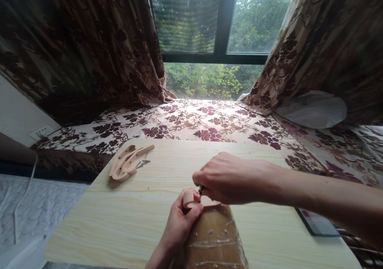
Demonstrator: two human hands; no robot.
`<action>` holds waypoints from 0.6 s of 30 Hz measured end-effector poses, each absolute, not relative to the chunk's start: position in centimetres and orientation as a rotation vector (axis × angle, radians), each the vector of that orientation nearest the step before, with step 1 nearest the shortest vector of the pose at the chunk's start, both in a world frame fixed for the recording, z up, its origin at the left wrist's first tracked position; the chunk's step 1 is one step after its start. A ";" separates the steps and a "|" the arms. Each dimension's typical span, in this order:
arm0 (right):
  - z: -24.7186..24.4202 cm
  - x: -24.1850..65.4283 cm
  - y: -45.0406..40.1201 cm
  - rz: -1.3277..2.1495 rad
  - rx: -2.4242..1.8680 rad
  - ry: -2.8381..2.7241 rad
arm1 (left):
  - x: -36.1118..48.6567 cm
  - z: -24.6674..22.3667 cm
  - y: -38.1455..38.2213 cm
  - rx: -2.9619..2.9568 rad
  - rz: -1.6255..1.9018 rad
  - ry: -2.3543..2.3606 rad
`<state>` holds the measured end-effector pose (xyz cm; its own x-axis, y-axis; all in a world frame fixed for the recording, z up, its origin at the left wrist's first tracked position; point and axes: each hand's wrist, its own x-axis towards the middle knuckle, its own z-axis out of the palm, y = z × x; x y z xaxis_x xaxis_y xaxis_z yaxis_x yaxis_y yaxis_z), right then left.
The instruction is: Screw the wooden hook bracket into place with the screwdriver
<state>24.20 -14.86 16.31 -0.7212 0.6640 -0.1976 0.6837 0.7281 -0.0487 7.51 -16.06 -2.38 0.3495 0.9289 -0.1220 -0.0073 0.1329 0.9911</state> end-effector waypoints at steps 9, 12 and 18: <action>15.6 23.4 -14.4 -0.173 1.024 2.794 | 7.6 -2.3 -16.0 1.296 0.842 1.010; 15.3 23.6 -14.3 -0.144 1.057 2.790 | 7.3 -2.2 -16.2 1.339 0.861 1.046; 15.1 24.0 -14.7 -0.151 1.037 2.857 | 3.8 -1.8 -19.3 1.974 1.048 1.293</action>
